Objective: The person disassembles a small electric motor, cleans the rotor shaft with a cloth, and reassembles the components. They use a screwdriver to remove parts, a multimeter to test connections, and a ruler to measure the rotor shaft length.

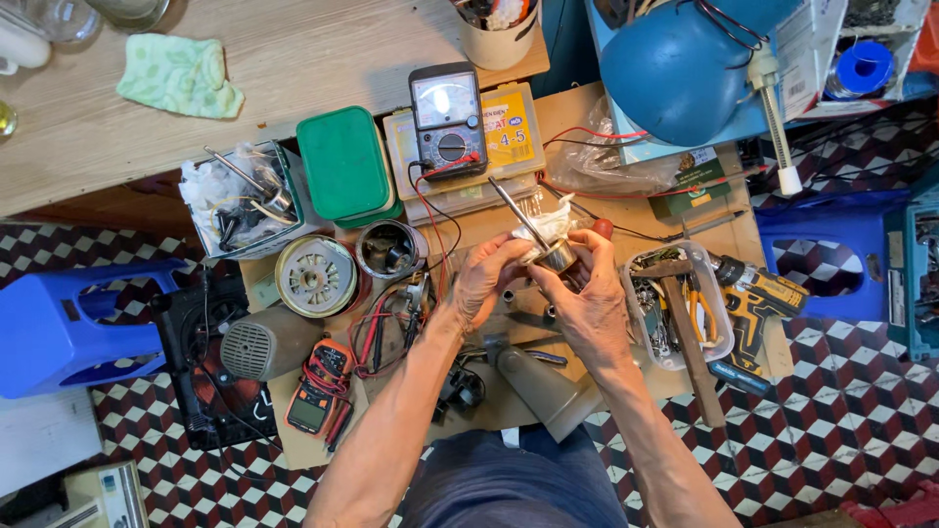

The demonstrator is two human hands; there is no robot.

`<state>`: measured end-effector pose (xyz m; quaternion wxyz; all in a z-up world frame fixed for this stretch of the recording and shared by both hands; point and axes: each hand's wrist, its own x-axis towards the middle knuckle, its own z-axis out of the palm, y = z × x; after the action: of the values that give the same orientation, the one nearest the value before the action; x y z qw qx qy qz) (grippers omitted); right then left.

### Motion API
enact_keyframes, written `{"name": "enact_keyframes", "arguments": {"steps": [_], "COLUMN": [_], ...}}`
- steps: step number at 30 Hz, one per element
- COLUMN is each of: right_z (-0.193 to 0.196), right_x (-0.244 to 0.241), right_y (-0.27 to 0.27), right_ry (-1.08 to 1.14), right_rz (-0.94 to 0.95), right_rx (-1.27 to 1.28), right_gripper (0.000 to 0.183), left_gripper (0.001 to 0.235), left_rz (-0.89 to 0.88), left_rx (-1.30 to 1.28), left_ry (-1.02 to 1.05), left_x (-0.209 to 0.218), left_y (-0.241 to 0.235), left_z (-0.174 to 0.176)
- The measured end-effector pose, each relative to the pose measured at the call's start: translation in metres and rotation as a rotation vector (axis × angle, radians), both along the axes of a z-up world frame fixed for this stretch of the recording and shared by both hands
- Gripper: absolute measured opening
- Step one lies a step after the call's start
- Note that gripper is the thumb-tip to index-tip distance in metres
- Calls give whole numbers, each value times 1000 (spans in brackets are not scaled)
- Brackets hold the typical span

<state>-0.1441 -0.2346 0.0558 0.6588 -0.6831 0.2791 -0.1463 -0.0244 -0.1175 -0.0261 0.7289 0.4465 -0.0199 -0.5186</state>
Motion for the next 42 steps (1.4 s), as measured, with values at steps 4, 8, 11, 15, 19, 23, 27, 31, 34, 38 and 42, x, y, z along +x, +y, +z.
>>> {"name": "enact_keyframes", "arguments": {"steps": [4, 8, 11, 15, 19, 23, 27, 31, 34, 38, 42], "right_z": [1, 0, 0, 3, 7, 8, 10, 13, 15, 21, 16], "right_x": [1, -2, -7, -10, -8, -2, 2, 5, 7, 7, 5], "right_y": [-9, -33, -46, -53, -59, -57, -53, -56, -59, -69, -78], "right_ry": [23, 13, 16, -70, -56, -63, 18, -39, -10, 26, 73], "right_rz": [42, 99, 132, 181, 213, 209, 178, 110, 55, 51, 39], "right_rx": [117, 508, 704, 857, 1009, 735, -199, -911, -909, -443, -328], "right_gripper": [53, 43, 37, 36, 44, 33, 42, 48, 49, 46, 47], "left_gripper": [33, 38, 38, 38, 29, 27, 28, 29, 34, 32, 33], "left_rz": [-146, -245, -312, -310, -234, -177, -181, -81, -64, -83, 8], "left_rx": [-51, -183, -218, -151, -210, -103, 75, 307, 270, 98, 64], "left_ry": [-23, 107, 58, 78, 45, -105, -356, -368, -344, -324, -203], "left_x": [14, 33, 38, 30, 23, 22, 26, 17, 19, 38, 49], "left_y": [3, 14, 9, -10, -21, -23, -33, -62, -74, -69, -65], "left_z": [14, 25, 25, 15, 11, 20, 31, 29, 23, 22, 23]}}
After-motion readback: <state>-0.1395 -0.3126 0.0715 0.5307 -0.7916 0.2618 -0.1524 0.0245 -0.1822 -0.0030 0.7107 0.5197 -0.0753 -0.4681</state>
